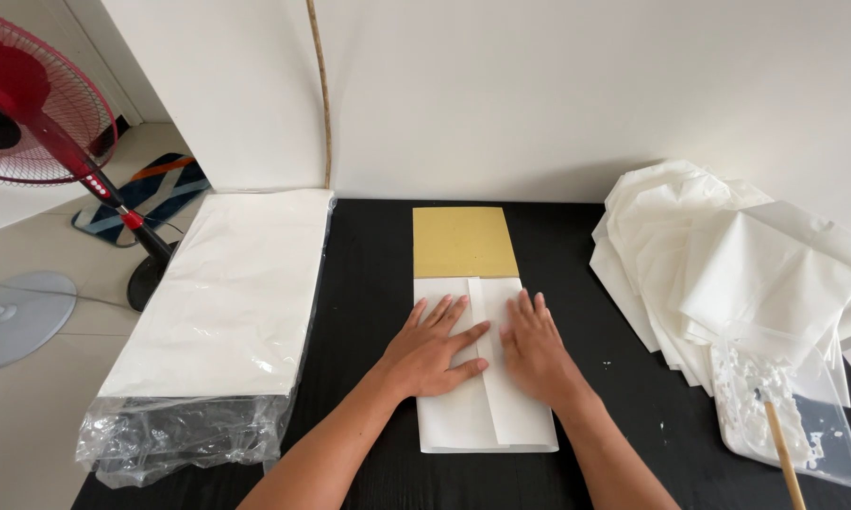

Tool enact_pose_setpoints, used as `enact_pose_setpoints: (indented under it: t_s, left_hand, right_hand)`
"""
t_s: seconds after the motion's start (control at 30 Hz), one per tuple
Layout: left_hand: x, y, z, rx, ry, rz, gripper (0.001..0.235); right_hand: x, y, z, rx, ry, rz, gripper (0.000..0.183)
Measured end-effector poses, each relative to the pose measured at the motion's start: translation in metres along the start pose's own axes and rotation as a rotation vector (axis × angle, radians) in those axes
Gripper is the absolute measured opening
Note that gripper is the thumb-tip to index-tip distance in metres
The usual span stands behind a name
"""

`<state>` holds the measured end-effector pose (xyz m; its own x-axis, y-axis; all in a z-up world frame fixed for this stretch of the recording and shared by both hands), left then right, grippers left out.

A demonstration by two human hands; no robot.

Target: Folding a white sheet around a yellow cardboard template and applying glue to the side seam using a brush.

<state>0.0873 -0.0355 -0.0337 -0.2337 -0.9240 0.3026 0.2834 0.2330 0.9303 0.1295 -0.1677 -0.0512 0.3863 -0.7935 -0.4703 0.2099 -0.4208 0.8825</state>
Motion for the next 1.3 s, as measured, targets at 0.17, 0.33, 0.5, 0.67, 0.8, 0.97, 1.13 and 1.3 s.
enact_pose_setpoints:
  t_s: [0.17, 0.33, 0.5, 0.67, 0.8, 0.97, 1.13, 1.3]
  left_hand:
    - [-0.016, -0.008, -0.016, 0.065, -0.007, 0.009, 0.063]
    - [-0.026, 0.004, -0.042, 0.167, -0.037, 0.018, 0.057]
    - [-0.017, 0.001, -0.054, 0.268, 0.002, -0.071, 0.061]
    - [-0.011, -0.007, -0.059, 0.162, -0.023, -0.012, 0.06]
    - [-0.014, -0.013, -0.059, 0.15, -0.004, -0.008, 0.061]
    - [-0.013, -0.012, -0.061, 0.086, 0.057, -0.009, 0.063]
    - [-0.016, -0.015, -0.062, 0.088, 0.083, -0.034, 0.064]
    - [-0.016, -0.013, -0.06, 0.1, 0.073, -0.043, 0.064]
  right_hand:
    - [-0.001, -0.019, 0.0, -0.077, -0.01, 0.23, 0.066]
    - [0.0, -0.019, -0.002, -0.068, -0.033, 0.268, 0.067]
    - [-0.004, -0.018, -0.002, -0.101, -0.047, 0.275, 0.069]
    - [0.014, -0.032, -0.011, 0.024, 0.127, 0.172, 0.071]
    - [0.012, -0.038, -0.005, 0.052, 0.147, 0.233, 0.074]
    - [0.003, -0.038, 0.017, 0.074, 0.183, 0.286, 0.08]
    - [-0.012, -0.035, 0.065, 0.116, 0.249, 0.338, 0.091]
    - [-0.02, -0.041, 0.125, 0.116, 0.303, 0.427, 0.098]
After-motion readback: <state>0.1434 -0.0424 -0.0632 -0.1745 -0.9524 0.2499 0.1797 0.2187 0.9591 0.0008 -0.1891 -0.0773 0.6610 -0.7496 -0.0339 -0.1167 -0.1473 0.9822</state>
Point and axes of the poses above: each hand's wrist, its own z-axis away from the middle knuckle, its own y-axis out of the back of the hand, x = y × z, the point moved 9 cm from there along -z, towards the middle knuckle, and after that the axes turned 6 degrees about y, right-handed, at the moved point
